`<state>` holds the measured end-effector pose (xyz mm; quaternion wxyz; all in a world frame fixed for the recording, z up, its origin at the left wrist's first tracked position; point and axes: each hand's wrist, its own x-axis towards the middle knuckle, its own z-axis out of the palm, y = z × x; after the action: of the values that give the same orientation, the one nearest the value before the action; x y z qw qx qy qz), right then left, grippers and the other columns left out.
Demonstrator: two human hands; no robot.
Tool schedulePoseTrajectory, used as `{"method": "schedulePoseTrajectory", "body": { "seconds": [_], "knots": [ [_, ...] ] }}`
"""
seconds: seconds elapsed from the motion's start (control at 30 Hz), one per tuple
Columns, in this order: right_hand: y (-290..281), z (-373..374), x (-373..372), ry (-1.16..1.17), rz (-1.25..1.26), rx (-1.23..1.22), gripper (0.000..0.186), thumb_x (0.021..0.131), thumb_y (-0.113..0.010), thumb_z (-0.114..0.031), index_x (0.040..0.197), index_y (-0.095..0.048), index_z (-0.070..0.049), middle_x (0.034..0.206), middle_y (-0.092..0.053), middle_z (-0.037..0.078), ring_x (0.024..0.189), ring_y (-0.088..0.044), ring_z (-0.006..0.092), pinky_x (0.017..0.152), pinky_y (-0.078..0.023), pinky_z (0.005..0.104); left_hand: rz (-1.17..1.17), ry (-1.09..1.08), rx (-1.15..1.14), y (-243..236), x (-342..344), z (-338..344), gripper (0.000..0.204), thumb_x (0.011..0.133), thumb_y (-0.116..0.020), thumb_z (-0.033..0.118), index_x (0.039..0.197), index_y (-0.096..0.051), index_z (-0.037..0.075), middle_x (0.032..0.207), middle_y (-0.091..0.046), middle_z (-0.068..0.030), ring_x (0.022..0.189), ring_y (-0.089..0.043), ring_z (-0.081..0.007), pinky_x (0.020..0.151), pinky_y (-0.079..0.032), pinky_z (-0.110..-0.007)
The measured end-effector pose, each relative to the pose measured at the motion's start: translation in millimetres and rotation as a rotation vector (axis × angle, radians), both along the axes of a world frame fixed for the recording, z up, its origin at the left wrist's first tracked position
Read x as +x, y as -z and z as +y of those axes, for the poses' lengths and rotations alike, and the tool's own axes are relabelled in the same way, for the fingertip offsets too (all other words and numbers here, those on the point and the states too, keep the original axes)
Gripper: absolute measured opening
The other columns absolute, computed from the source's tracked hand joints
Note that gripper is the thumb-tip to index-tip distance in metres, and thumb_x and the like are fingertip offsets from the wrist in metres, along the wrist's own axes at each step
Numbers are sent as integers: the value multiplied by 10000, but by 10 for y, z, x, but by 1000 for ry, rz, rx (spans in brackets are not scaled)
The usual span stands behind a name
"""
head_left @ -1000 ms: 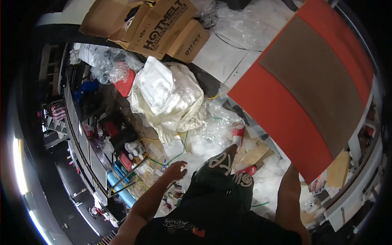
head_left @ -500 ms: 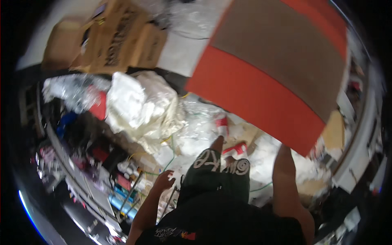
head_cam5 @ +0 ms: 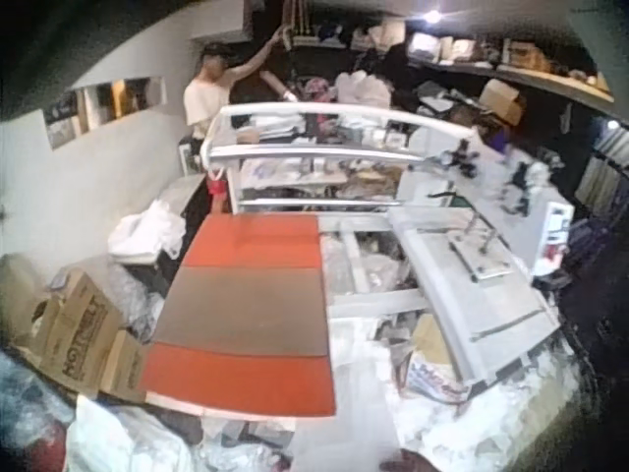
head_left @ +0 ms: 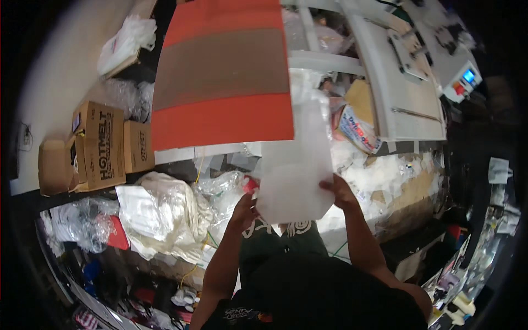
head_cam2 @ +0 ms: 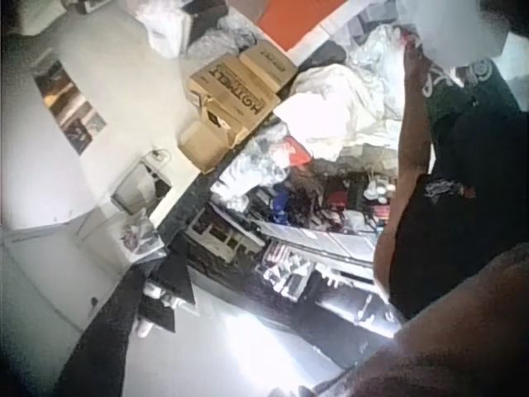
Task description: The person heat presses designs onto tote bags by positioning each bag on the heat press machine, placing a transfer sheet on top, operating the press, peeling off the backing film, and stacking the finished bags.
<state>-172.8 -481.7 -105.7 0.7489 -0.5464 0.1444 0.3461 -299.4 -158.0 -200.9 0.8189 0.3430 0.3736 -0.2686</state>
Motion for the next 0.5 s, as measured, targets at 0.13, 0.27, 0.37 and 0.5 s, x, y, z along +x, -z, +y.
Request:
{"method": "schedulePoseTrajectory", "body": {
  "seconds": [0.13,0.27,0.37,0.5],
  "knots": [
    [-334,-461,-400,67,-92,-332,603,827,-739,-106,1340,-464,53,1157,-642,160,1019,-633,210,879,-513,347,-248,215,363,-512,154,-164,405,959,-597,249,1247,-535,-29,1038,-659,-110,922,-637,-206,849,-520,-337],
    [-1091,-289,-381,33,-281,-399,603,828,-733,-82,1372,-492,12,1123,-664,134,1010,-634,183,872,-510,313,-455,172,735,-1668,186,78,386,916,-622,76,1253,-465,-29,1002,-659,-135,874,-640,-162,743,-526,-303],
    [-1648,6,-7,-10,-438,-472,321,875,-679,-28,1194,-652,-1,996,-695,59,902,-637,121,803,-517,279,-758,89,1021,-2581,534,507,641,865,-627,-57,1418,-312,21,1138,-605,-151,959,-611,-152,745,-522,-262],
    [-2401,692,1243,126,-959,-515,176,947,-666,-201,979,-704,-32,808,-657,-26,736,-556,53,643,-441,220,-962,120,1621,-3669,1697,1000,445,892,-622,19,1331,-575,70,884,-652,-84,679,-527,-108,643,-478,-273]
  ]
}}
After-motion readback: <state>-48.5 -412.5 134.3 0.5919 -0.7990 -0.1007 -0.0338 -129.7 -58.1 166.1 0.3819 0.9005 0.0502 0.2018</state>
